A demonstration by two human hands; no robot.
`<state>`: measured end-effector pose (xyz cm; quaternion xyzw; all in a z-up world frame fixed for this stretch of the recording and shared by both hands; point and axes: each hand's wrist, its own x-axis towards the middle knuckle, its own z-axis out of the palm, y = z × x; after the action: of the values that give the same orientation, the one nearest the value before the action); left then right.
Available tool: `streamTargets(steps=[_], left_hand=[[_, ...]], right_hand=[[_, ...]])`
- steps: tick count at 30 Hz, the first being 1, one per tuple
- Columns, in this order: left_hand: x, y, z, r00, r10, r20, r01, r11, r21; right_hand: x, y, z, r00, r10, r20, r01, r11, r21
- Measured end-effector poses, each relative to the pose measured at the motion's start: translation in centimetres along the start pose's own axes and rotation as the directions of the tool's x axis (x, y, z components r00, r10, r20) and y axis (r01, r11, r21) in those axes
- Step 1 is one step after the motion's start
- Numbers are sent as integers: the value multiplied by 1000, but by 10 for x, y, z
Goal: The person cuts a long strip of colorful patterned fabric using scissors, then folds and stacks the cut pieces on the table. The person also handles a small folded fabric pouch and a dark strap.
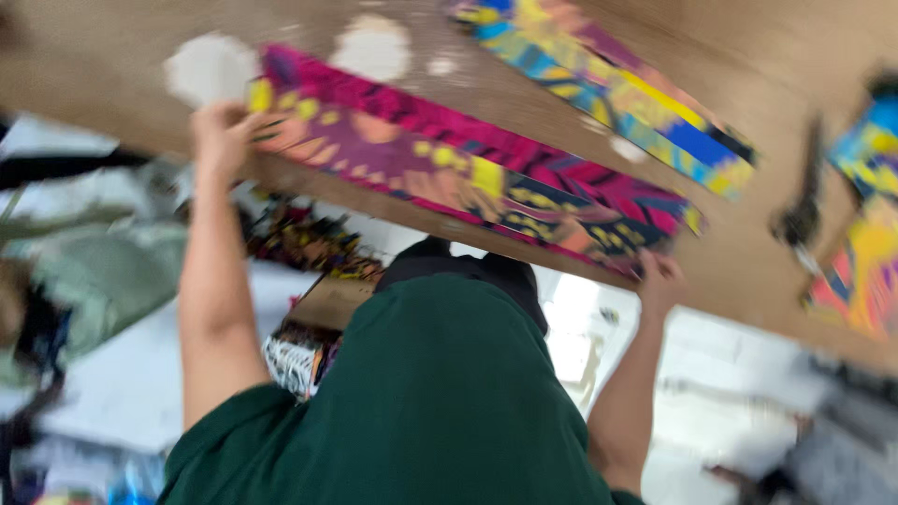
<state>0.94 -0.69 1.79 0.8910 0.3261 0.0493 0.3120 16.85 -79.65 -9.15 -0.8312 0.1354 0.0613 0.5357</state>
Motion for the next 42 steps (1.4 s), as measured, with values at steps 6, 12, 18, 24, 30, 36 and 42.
streamTargets(steps=[6, 12, 18, 24, 30, 36, 42], left_hand=[[15, -1, -2, 975, -134, 179, 223, 646, -730], [4, 6, 13, 991, -132, -8, 132, 989, -64], [3, -9, 23, 994, -103, -42, 98, 989, -107], [-2, -5, 29, 992, 20, -121, -10, 996, 87], [-36, 72, 65, 951, 155, -268, -134, 987, 93], [-81, 193, 139, 866, 480, -143, -475, 877, 67], [-139, 302, 216, 859, 510, 51, -510, 860, -7]], right_hand=[[-2, -16, -3, 982, 168, -90, -185, 954, -237], [-8, -30, -2, 984, 136, -112, -161, 949, -271], [-11, -30, 0, 986, 119, -115, -149, 942, -300], [2, -12, -6, 978, 160, -131, -185, 961, -207], [31, -19, -23, 967, -97, -237, 40, 971, -236], [79, -59, -48, 964, -115, -240, 45, 960, -278], [179, -53, -123, 930, -187, -316, 58, 925, -376]])
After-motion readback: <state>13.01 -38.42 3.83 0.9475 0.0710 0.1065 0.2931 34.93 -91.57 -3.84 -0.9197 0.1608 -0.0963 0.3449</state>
